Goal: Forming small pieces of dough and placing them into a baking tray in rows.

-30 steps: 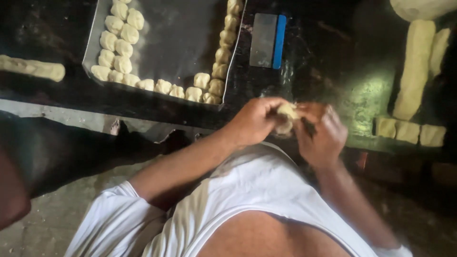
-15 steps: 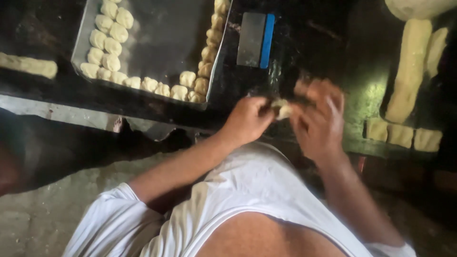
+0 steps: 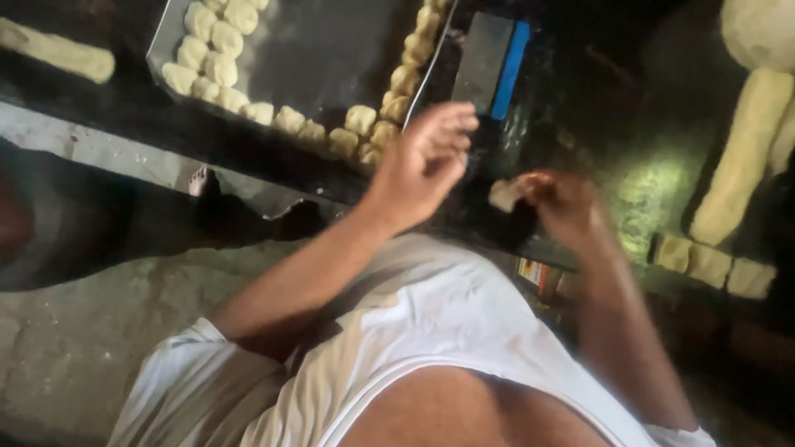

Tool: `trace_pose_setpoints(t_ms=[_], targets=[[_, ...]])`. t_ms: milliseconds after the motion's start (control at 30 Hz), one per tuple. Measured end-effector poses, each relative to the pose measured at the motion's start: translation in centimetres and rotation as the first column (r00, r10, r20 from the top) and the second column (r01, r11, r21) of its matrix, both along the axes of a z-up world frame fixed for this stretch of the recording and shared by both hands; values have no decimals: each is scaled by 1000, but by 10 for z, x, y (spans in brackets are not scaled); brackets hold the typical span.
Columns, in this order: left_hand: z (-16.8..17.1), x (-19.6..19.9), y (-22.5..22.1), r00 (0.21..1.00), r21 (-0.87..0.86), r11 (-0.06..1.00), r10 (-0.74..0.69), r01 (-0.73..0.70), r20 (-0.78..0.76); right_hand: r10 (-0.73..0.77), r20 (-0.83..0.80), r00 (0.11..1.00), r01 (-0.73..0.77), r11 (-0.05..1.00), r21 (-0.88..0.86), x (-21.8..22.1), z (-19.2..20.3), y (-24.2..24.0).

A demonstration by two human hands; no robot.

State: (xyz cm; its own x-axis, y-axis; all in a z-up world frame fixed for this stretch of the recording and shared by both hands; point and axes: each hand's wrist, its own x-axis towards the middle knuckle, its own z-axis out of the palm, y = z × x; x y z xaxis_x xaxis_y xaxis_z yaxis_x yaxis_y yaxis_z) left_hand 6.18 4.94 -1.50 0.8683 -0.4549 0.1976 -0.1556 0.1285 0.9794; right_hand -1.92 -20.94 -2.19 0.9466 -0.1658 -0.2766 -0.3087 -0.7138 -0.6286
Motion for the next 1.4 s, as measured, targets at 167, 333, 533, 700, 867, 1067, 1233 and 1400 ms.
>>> trace_pose_setpoints(t_ms=[167,333,533,700,867,1067,1233,1400], targets=[[9,28,64,978,186,962,186,-202,96,-28,84,996,32,999,-44,-4,28,25],[15,45,122,925,53,932,346,-358,156,121,86,989,-120,993,-15,0,-9,37],[-4,69,152,882,363,837,261,-409,392,-24,42,999,-17,651,759,53,31,126],[5,89,147,778,395,773,195,-497,598,216,656,724,-272,962,-16,118,42,188],[-23,128,121,929,669,682,41,-294,367,550,563,617,-128,776,-618,121,45,174],[-16,144,105,910,739,630,-119,-239,396,224,590,776,-177,975,-137,66,27,106],[-25,148,88,902,601,795,-198,-82,384,79,423,903,-47,995,-85,9,27,84],[-47,144,87,935,656,747,-150,-105,321,-27,416,909,71,993,-91,-41,18,55]])
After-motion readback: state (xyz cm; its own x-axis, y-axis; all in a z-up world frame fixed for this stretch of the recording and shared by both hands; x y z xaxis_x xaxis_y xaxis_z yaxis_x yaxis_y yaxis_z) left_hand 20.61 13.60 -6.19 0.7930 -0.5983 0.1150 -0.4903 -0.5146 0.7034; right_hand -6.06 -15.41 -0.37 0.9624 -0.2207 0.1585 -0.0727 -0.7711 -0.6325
